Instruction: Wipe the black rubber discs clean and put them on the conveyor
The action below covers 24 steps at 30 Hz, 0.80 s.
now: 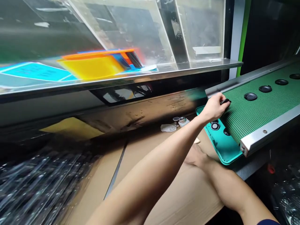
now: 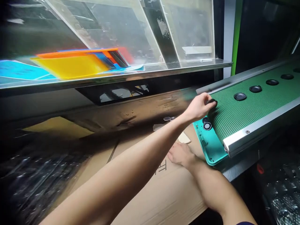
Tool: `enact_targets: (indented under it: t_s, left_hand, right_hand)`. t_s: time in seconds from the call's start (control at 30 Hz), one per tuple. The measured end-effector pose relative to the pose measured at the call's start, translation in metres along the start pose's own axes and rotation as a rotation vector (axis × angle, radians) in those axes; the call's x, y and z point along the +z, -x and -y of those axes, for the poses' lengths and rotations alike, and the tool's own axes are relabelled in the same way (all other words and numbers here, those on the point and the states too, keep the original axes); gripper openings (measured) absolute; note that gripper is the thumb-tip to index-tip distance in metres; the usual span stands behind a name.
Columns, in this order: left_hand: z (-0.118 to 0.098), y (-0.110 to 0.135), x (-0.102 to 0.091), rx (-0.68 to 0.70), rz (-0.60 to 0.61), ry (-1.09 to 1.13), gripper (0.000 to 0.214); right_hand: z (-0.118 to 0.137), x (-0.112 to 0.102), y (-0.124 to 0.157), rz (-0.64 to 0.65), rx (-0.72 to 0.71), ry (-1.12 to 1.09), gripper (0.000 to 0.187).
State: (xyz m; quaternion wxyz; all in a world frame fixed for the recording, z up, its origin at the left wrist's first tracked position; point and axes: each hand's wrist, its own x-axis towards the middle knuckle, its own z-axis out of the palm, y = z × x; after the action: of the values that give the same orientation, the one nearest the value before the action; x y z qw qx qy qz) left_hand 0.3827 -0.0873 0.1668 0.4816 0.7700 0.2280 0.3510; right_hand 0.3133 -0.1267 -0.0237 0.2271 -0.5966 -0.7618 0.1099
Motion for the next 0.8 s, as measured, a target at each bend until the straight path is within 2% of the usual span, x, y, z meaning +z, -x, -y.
enact_targets:
  t_s: [0.1,0.23,0.3,0.37,0.43,0.5,0.6,0.7,0.8]
  left_hand:
    - [0.017,0.066,-0.042,-0.132,-0.126,0.335,0.031]
    - [0.076,0.167,-0.098,-0.343,-0.445,0.602,0.034]
    - [0.108,0.205,-0.116,-0.461,-0.522,0.722,0.040]
    - [0.134,0.229,-0.124,-0.525,-0.570,0.828,0.050]
    - [0.150,0.241,-0.125,-0.538,-0.615,0.937,0.049]
    - [0.159,0.243,-0.126,-0.533,-0.630,1.060,0.042]
    - [0.165,0.239,-0.131,-0.494,-0.614,1.240,0.031]
    - [0.168,0.237,-0.139,-0.439,-0.660,1.337,0.032]
    - [0.171,0.239,-0.145,-0.410,-0.675,1.378,0.042]
  right_hand:
    - [0.003,-0.004,-0.001,0.065,-0.031,0.029,0.034]
    - [-0.002,-0.010,-0.001,-0.143,0.164,0.131,0.033]
    - [-0.013,-0.013,-0.002,-0.194,0.259,0.176,0.037]
    - [-0.024,-0.016,-0.003,-0.153,0.301,0.201,0.037]
    - [-0.029,-0.019,-0.005,-0.133,0.292,0.193,0.033]
    - [-0.021,-0.018,-0.006,-0.218,0.240,0.137,0.037]
    - [0.017,-0.006,-0.005,-0.337,0.110,-0.003,0.045]
    - [0.065,0.018,-0.006,-0.225,0.018,-0.027,0.041]
    - [0.092,0.041,-0.014,-0.162,-0.042,0.027,0.041]
